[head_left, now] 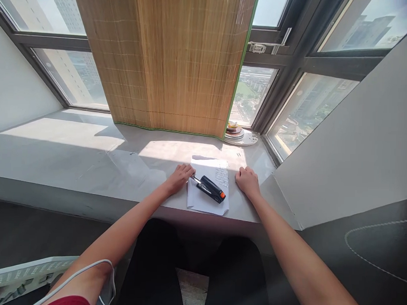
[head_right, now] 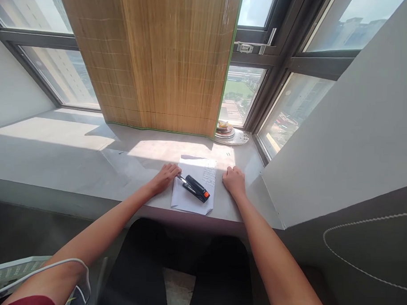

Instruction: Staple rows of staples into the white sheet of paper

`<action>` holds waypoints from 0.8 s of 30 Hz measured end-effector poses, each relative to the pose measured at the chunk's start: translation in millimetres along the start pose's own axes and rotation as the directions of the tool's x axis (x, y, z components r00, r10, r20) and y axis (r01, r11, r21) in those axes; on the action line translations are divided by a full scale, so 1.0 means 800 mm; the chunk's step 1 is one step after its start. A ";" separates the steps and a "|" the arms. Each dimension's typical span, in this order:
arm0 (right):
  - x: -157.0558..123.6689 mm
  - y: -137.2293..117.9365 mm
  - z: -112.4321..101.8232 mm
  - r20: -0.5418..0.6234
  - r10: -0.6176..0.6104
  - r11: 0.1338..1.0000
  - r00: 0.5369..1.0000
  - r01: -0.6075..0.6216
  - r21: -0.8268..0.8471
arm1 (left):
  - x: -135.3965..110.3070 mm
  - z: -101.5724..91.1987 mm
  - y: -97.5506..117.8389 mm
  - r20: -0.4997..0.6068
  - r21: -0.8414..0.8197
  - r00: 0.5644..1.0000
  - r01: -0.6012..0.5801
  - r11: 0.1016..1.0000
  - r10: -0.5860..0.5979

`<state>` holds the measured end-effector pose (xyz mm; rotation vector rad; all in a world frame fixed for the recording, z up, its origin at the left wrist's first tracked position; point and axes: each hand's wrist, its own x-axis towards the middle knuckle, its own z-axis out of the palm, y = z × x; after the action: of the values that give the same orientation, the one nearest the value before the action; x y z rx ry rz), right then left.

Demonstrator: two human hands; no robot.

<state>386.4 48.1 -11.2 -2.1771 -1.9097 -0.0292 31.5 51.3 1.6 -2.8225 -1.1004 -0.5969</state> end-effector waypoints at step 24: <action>-0.001 0.002 0.003 -0.008 -0.008 1.000 1.000 0.008 -0.004 | -0.007 -0.010 -0.010 -0.016 -0.253 1.000 0.001 0.967 -0.005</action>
<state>387.9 47.9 -13.9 -2.1687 -1.9155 -0.0424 19.6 52.5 5.9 -3.0211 -1.0981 -0.8154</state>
